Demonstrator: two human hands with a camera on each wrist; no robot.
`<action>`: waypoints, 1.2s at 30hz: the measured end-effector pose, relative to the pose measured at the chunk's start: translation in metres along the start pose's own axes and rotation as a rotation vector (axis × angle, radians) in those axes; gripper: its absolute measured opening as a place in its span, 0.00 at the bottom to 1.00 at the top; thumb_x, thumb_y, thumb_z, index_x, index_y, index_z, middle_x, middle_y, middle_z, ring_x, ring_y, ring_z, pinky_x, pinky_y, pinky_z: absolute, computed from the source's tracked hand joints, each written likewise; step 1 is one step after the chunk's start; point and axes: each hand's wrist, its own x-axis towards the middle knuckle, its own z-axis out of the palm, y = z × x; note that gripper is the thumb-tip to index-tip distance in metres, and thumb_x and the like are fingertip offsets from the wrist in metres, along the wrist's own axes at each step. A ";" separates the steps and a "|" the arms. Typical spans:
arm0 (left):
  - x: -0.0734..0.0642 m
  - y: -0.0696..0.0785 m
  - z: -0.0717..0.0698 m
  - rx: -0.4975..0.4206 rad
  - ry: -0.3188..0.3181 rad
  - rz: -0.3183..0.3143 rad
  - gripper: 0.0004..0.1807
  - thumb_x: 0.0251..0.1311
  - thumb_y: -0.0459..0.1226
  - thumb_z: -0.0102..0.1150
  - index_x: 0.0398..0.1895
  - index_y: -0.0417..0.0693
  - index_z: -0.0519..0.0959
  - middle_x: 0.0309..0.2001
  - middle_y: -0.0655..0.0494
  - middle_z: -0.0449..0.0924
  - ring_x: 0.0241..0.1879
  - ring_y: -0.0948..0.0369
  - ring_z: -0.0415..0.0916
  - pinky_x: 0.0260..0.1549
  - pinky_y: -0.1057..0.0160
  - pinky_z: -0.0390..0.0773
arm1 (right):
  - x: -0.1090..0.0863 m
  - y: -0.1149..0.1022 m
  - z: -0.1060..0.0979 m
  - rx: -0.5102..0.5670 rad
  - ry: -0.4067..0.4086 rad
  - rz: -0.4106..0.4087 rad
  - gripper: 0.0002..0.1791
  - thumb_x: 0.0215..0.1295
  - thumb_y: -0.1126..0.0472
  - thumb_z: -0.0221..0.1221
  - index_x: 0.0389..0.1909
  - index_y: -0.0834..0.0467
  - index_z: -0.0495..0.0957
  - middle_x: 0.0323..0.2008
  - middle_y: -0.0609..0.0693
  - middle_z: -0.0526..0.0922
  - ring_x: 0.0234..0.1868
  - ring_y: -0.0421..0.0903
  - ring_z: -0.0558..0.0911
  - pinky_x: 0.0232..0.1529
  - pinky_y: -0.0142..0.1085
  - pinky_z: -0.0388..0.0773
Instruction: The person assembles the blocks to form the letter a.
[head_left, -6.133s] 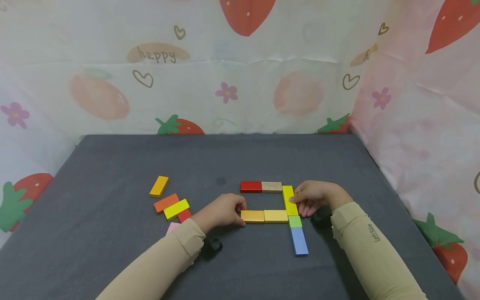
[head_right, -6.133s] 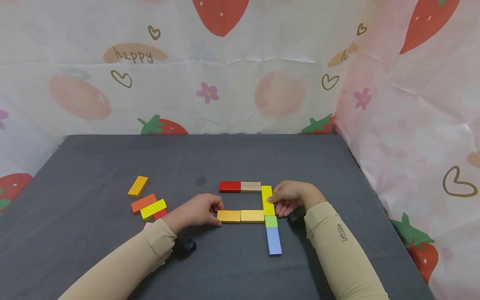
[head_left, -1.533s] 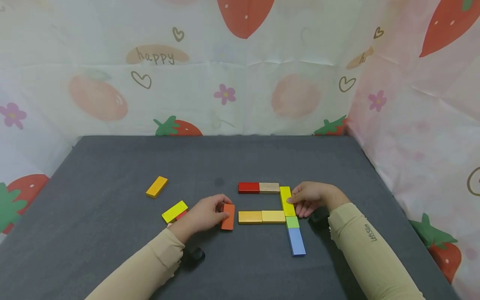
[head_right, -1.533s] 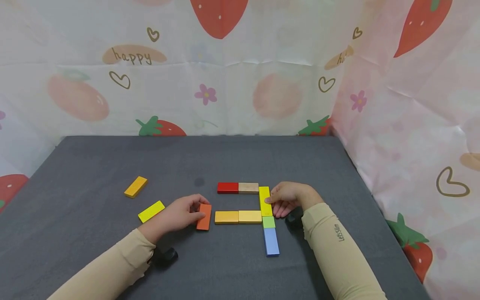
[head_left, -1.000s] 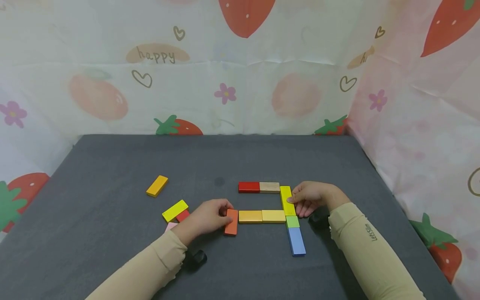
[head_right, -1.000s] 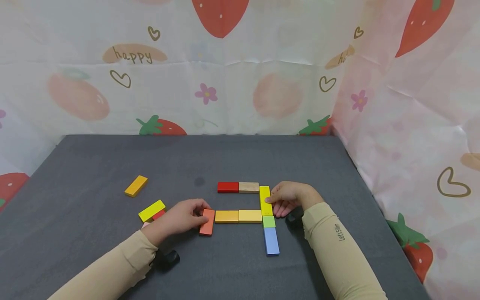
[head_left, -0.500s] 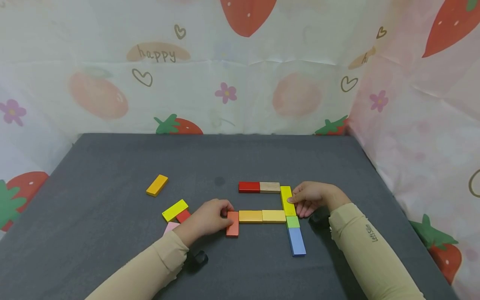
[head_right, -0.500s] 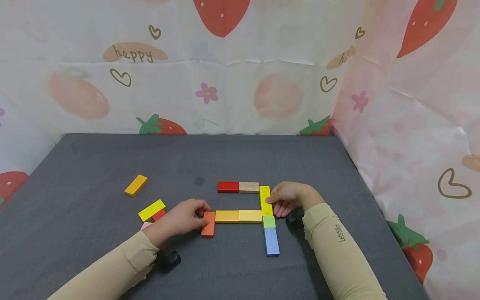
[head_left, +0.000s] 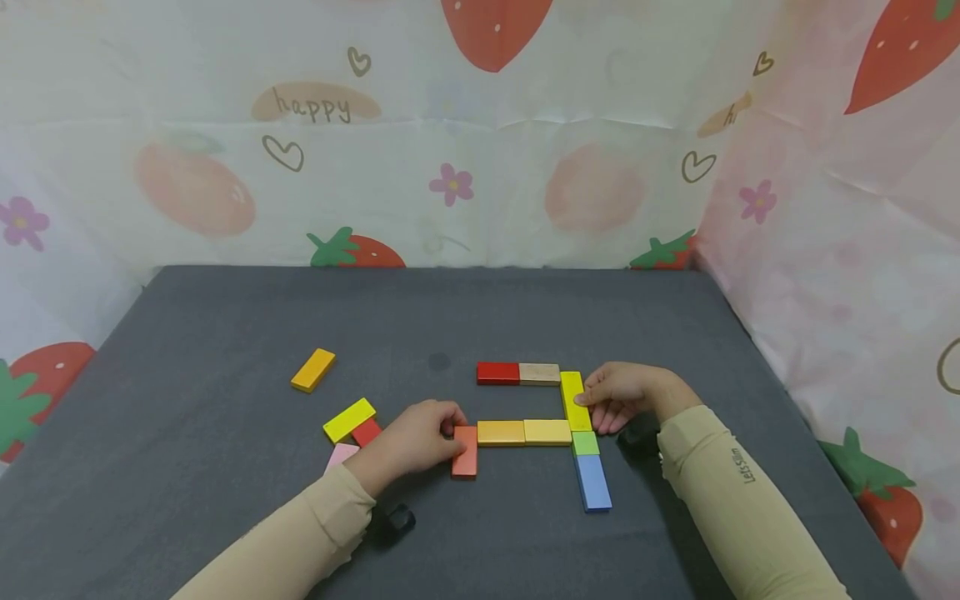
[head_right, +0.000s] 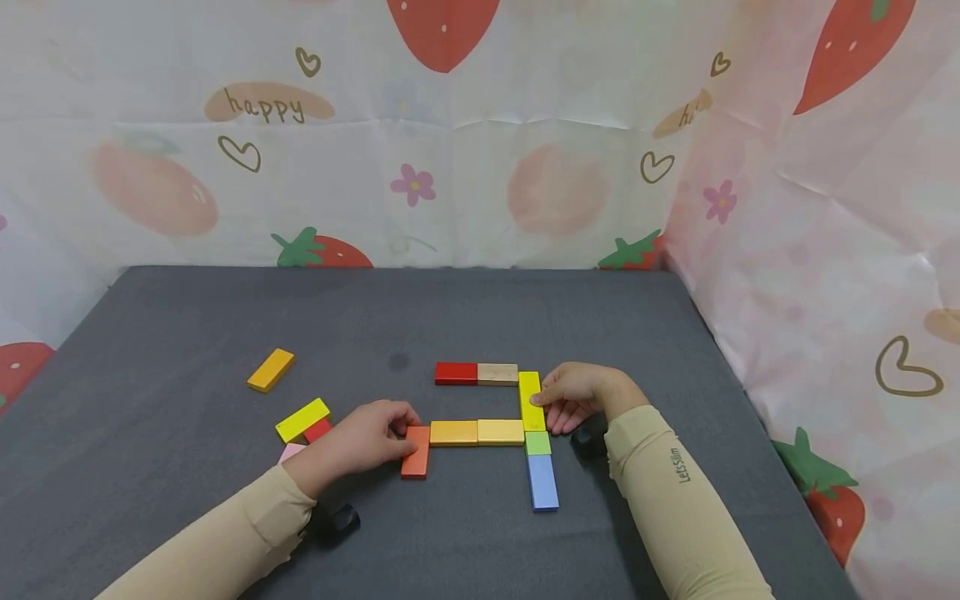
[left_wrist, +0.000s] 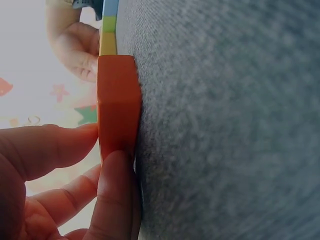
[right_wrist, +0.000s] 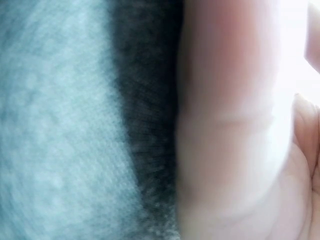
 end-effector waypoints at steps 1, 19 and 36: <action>0.000 0.000 0.000 0.000 0.000 0.003 0.07 0.57 0.38 0.66 0.38 0.53 0.80 0.31 0.55 0.72 0.33 0.58 0.69 0.30 0.63 0.69 | 0.000 0.000 0.000 0.001 0.000 0.001 0.12 0.69 0.56 0.58 0.30 0.60 0.81 0.17 0.49 0.81 0.18 0.40 0.82 0.27 0.34 0.82; -0.008 0.000 0.001 -0.006 -0.004 -0.005 0.09 0.57 0.39 0.67 0.40 0.54 0.80 0.32 0.56 0.73 0.33 0.59 0.69 0.30 0.64 0.71 | 0.003 0.001 -0.001 -0.005 0.005 0.006 0.13 0.69 0.55 0.58 0.30 0.60 0.81 0.18 0.49 0.81 0.18 0.40 0.81 0.28 0.34 0.82; -0.031 -0.055 -0.075 0.141 0.191 -0.046 0.14 0.60 0.35 0.62 0.48 0.42 0.78 0.45 0.47 0.81 0.44 0.53 0.77 0.46 0.51 0.80 | 0.000 -0.001 0.001 -0.005 0.001 -0.002 0.12 0.70 0.56 0.57 0.31 0.60 0.80 0.18 0.48 0.81 0.18 0.40 0.81 0.28 0.34 0.82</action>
